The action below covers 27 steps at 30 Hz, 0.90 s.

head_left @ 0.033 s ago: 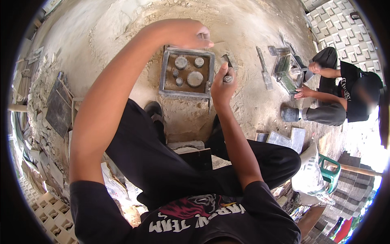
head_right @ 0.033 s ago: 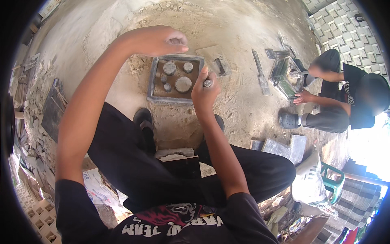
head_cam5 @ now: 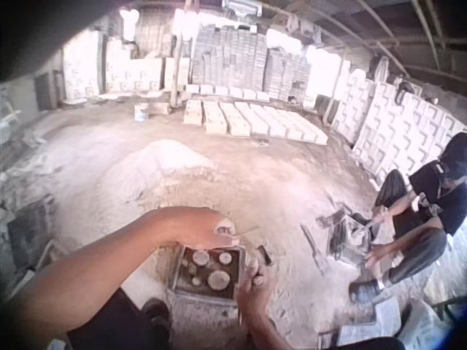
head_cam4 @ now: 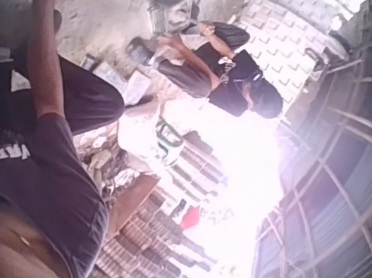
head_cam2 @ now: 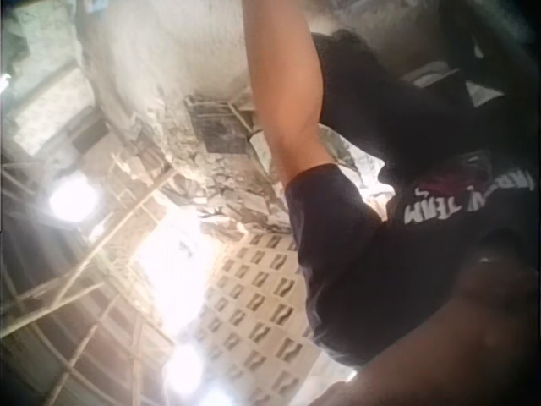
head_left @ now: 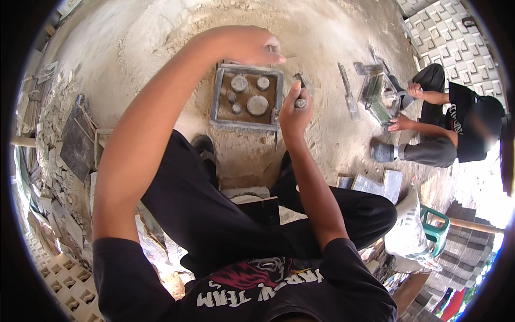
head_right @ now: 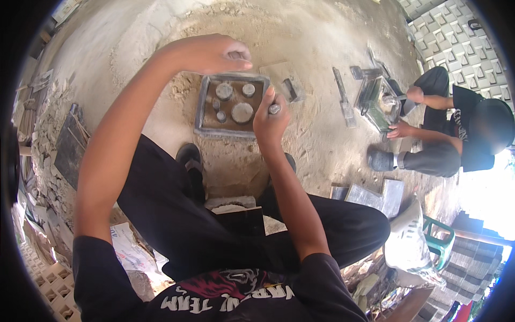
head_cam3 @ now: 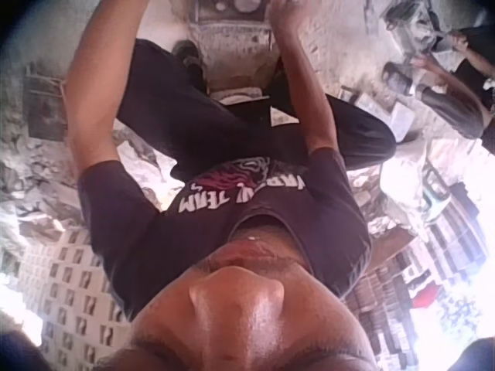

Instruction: The person prepares a mold by filling it with a mixture and then uses a metal rod to compress and level the material within the circular patterns of the mold.

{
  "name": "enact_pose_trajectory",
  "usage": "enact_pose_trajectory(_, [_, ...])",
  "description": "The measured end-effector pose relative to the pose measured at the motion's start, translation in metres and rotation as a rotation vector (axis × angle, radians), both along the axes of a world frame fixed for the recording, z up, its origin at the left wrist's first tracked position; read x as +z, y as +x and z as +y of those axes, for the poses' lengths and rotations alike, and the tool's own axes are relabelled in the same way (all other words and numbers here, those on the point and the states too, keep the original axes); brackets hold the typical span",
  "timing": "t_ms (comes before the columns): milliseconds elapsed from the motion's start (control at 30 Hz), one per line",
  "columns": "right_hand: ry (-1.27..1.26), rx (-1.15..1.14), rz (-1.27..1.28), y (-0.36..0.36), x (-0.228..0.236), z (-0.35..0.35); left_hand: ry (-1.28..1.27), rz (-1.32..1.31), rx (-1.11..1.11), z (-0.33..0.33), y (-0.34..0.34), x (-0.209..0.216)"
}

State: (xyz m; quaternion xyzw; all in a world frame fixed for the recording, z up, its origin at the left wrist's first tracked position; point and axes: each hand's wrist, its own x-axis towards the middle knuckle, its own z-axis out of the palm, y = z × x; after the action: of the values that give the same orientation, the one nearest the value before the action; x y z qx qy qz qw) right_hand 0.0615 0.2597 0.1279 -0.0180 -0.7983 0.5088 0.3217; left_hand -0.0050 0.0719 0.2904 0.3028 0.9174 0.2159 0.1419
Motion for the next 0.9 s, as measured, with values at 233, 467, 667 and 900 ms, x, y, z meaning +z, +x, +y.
enact_pose_trajectory(233, [0.044,-0.085,-0.054,-0.035,0.015,0.001,-0.049,0.109,0.141,0.006,-0.024,0.019])
enact_pose_trajectory(467, [0.063,0.056,0.068,-0.078,0.008,-0.008,-0.169,0.031,0.189,0.004,-0.027,0.016])
enact_pose_trajectory(667, [0.003,-0.020,0.042,-0.132,0.011,-0.010,-0.173,0.082,0.207,-0.002,-0.029,0.018])
enact_pose_trajectory(900, [-0.038,0.179,0.082,-0.175,0.014,-0.017,-0.166,0.022,0.197,0.003,-0.018,0.021])
